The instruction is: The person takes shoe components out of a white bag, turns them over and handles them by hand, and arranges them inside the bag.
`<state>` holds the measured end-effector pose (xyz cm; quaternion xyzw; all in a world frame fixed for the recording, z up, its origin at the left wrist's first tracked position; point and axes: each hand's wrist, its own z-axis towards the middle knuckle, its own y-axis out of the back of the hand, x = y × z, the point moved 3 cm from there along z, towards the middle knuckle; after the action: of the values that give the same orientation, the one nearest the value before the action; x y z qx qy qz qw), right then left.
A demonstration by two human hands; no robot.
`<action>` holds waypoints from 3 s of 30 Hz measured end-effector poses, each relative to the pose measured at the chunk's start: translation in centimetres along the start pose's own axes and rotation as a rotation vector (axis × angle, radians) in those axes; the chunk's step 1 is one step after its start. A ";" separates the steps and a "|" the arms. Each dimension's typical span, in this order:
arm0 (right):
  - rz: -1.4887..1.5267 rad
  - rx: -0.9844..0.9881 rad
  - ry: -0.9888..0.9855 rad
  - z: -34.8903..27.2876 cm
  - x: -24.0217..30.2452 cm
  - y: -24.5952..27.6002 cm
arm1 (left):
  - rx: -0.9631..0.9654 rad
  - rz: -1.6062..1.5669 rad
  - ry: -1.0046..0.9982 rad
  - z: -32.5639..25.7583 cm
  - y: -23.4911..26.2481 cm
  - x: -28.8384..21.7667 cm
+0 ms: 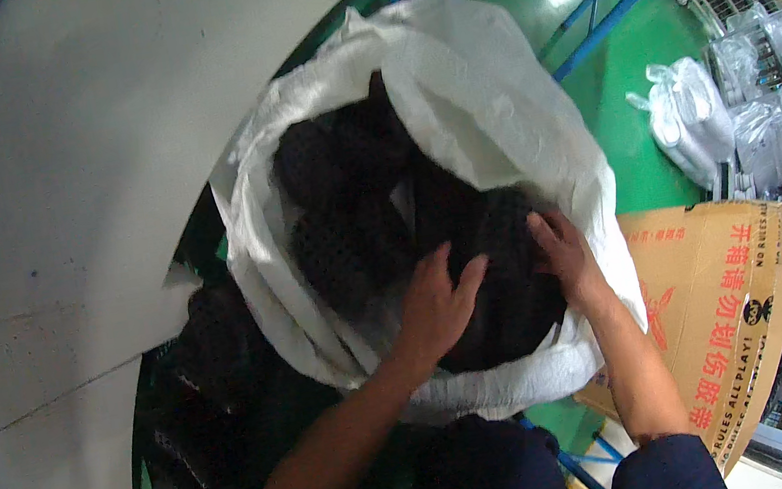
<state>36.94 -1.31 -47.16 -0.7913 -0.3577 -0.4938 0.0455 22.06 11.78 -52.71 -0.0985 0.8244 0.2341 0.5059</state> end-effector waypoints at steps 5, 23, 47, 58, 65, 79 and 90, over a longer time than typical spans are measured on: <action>0.467 0.081 -0.186 -1.0 -1.3 -3.8 | 0.226 -0.141 0.134 2.6 0.7 -1.7; -0.396 0.510 0.160 -9.4 -7.8 -15.5 | 0.405 -0.155 0.336 -9.5 9.1 8.8; 0.070 0.177 -0.179 -2.5 -9.5 -18.0 | 0.317 -0.287 0.518 -10.0 9.9 8.5; 0.322 0.230 -0.132 -6.6 -10.3 -12.8 | 0.151 -0.236 0.800 -10.7 12.5 8.2; 0.538 0.076 -0.098 -7.1 -4.7 -6.6 | 0.176 0.120 0.436 -7.0 10.4 10.8; 0.128 0.534 -0.190 8.7 1.8 -11.6 | 0.151 0.714 -0.048 -6.4 13.6 -3.5; -0.224 0.067 0.247 3.8 1.3 -6.9 | 0.064 1.062 -0.623 -4.2 13.1 -1.0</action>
<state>35.93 6.14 -49.98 -0.6776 -0.4517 -0.5772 0.0603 14.02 21.08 -46.54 0.4137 0.5809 0.4468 0.5401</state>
